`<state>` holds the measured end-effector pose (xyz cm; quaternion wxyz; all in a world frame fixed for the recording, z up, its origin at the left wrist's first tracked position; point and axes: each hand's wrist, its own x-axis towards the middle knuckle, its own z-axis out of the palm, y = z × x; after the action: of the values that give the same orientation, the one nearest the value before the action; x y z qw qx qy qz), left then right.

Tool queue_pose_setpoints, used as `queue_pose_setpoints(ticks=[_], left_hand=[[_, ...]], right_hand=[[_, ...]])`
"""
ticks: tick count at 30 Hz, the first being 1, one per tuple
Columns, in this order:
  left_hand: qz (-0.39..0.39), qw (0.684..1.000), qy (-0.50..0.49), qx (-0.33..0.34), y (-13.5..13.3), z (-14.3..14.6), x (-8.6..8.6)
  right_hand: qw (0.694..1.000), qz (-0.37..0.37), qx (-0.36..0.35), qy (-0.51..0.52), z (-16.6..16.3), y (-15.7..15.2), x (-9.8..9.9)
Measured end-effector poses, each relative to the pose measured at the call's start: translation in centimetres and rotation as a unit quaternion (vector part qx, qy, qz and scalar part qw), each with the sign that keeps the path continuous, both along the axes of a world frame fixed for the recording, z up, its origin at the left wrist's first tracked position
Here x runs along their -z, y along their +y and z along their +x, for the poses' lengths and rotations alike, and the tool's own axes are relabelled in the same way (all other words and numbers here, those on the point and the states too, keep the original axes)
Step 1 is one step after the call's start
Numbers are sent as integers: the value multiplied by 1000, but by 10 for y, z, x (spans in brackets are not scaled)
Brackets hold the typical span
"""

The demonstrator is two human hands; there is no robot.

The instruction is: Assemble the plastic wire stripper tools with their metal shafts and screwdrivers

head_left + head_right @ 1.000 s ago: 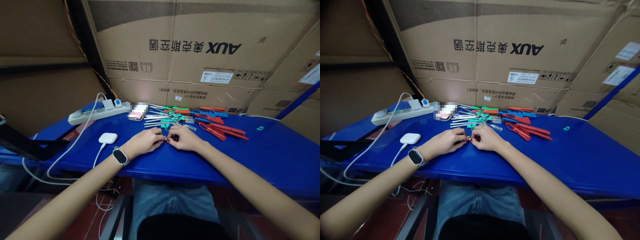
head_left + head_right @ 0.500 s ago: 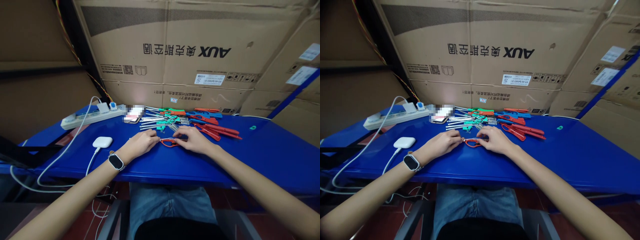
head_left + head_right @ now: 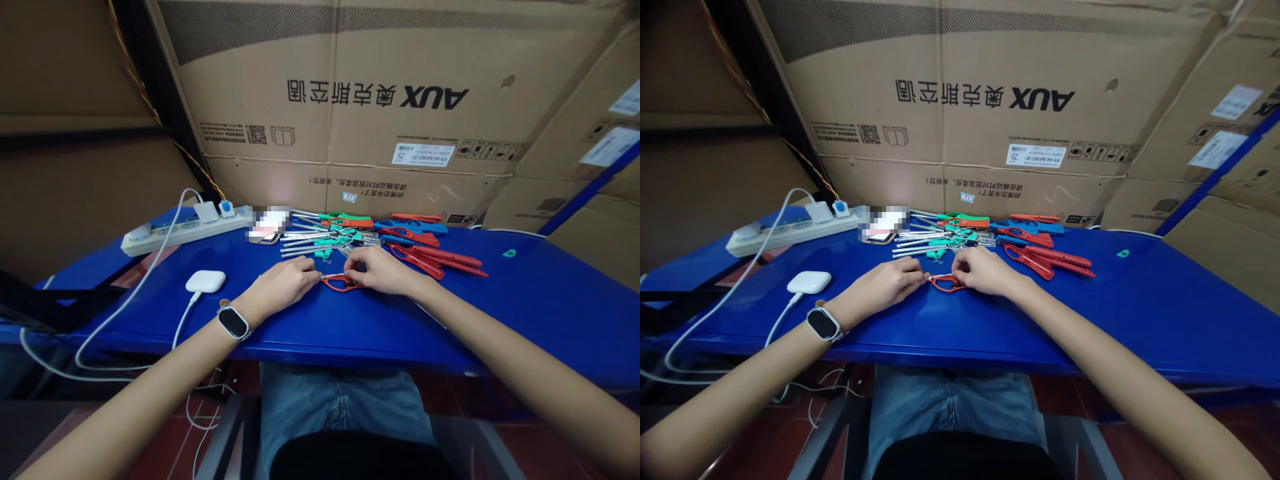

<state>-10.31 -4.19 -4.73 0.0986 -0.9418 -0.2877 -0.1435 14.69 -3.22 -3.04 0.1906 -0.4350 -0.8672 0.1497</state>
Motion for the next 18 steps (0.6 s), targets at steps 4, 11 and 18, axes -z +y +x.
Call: queue_pose_setpoints(ticks=[4, 11, 18], left_hand=[[-3, 1000, 4, -3, 0, 0, 0], [-5, 1000, 6, -3, -1, 0, -2], [-3, 1000, 19, -14, -3, 1, -3]], right_hand=[[1000, 1, -1, 28, 0, 0, 4], [999, -43, 3, 3, -2, 2, 3], [985, 120, -48, -117, -2, -11, -5]])
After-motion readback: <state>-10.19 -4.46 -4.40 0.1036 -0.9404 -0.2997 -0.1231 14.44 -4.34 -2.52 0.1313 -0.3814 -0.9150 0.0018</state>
